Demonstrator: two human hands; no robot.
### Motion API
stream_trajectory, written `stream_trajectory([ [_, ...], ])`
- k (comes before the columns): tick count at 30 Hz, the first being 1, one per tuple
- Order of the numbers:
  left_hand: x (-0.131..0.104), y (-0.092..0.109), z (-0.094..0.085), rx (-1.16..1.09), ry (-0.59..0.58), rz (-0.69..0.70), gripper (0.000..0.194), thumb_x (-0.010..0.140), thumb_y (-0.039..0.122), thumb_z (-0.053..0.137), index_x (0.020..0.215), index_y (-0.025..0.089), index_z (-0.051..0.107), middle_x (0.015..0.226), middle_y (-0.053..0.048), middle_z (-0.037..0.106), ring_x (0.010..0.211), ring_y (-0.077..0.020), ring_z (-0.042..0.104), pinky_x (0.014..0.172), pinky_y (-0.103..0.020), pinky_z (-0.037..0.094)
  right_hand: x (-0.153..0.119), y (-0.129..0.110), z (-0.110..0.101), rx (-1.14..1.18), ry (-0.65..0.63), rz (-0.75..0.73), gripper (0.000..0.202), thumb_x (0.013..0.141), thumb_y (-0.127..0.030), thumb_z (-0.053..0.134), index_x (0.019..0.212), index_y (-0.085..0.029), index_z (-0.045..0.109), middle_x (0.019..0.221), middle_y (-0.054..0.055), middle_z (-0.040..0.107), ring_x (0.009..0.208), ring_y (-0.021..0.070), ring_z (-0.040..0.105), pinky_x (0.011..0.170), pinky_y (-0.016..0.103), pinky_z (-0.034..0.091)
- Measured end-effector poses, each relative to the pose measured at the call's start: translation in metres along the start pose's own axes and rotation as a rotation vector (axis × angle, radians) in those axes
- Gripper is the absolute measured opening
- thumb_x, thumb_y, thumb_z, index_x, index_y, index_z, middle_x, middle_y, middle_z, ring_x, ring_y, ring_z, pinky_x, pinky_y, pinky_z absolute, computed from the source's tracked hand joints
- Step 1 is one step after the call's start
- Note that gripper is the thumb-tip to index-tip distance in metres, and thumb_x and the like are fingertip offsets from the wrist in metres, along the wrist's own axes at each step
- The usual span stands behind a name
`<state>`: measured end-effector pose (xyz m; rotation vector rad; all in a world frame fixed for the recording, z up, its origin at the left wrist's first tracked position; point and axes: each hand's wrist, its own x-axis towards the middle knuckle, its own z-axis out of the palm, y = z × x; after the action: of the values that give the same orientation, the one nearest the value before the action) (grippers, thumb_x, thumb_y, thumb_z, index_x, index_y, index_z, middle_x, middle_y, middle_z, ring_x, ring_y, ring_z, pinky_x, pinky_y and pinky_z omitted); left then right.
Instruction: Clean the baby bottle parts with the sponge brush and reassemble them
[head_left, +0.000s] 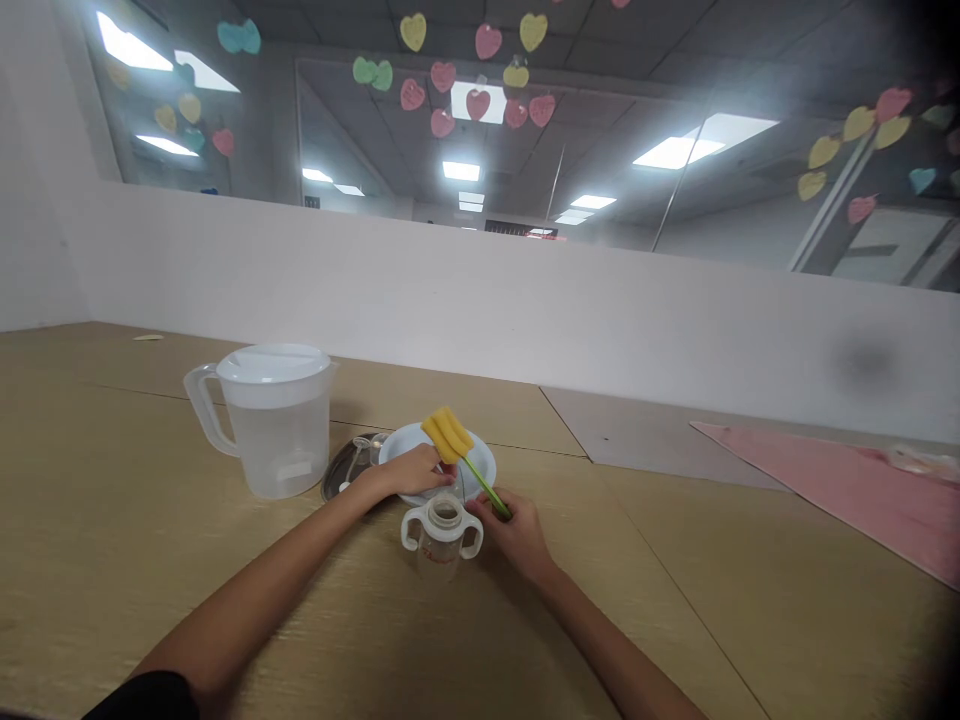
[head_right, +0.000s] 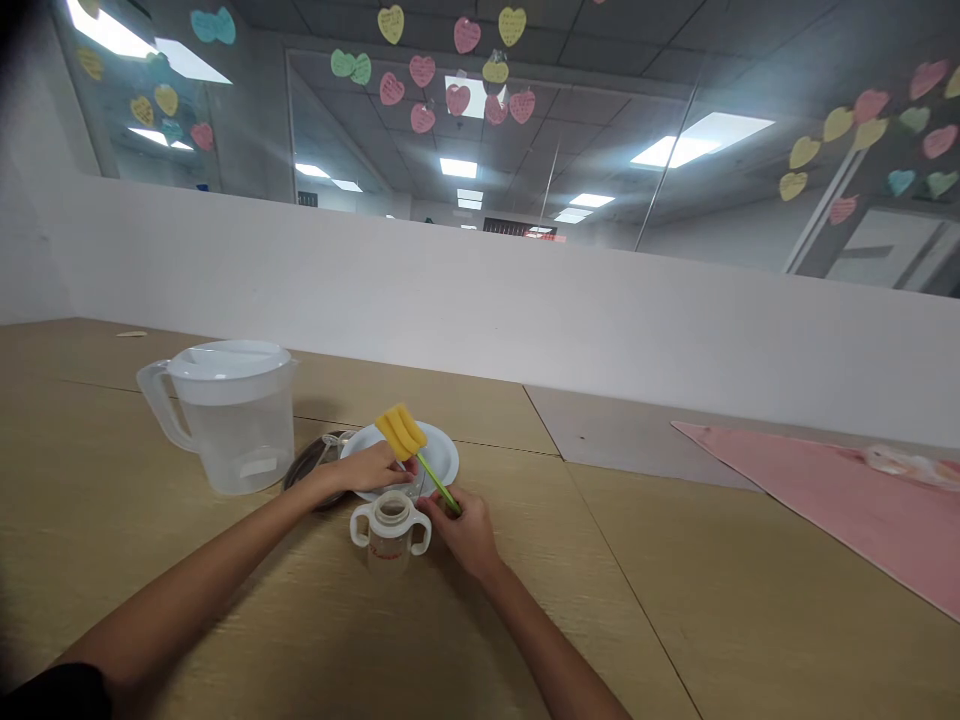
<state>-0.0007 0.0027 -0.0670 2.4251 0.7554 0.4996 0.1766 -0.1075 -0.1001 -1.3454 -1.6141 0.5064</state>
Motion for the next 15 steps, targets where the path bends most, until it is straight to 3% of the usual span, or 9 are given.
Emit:
stream_trajectory([
  [4,-0.001,0.0,0.006,-0.038,0.026,-0.037,0.015,0.07,0.026,0.06,0.081,0.016,0.058,0.079,-0.002,0.063,0.071,-0.0152,0.056,0.065,-0.024,0.046,0.001,0.0,0.002,-0.008,-0.012,-0.002,0.039,0.074,-0.05,0.058,0.059,-0.014,0.058,0.053,-0.003,0.044,0.051,0.0084,0.034,0.049,0.021,0.028],
  [8,0.001,-0.003,0.014,-0.062,0.049,-0.037,0.018,0.065,0.021,0.062,0.081,0.016,0.057,0.083,-0.002,0.062,0.074,-0.0154,0.056,0.068,-0.024,0.046,0.0,0.0,0.003,0.008,-0.016,0.027,0.042,0.074,-0.052,0.056,0.058,-0.014,0.058,0.053,-0.003,0.043,0.052,0.0087,0.034,0.049,0.021,0.028],
  [15,0.004,-0.001,0.016,-0.059,0.11,-0.036,0.014,0.064,0.012,0.053,0.077,0.017,0.055,0.075,0.0,0.059,0.07,-0.0148,0.053,0.066,-0.025,0.044,0.0,0.004,0.002,0.12,-0.076,0.07,0.045,0.076,-0.055,0.055,0.057,-0.014,0.053,0.055,-0.003,0.04,0.054,0.009,0.035,0.049,0.02,0.029],
])
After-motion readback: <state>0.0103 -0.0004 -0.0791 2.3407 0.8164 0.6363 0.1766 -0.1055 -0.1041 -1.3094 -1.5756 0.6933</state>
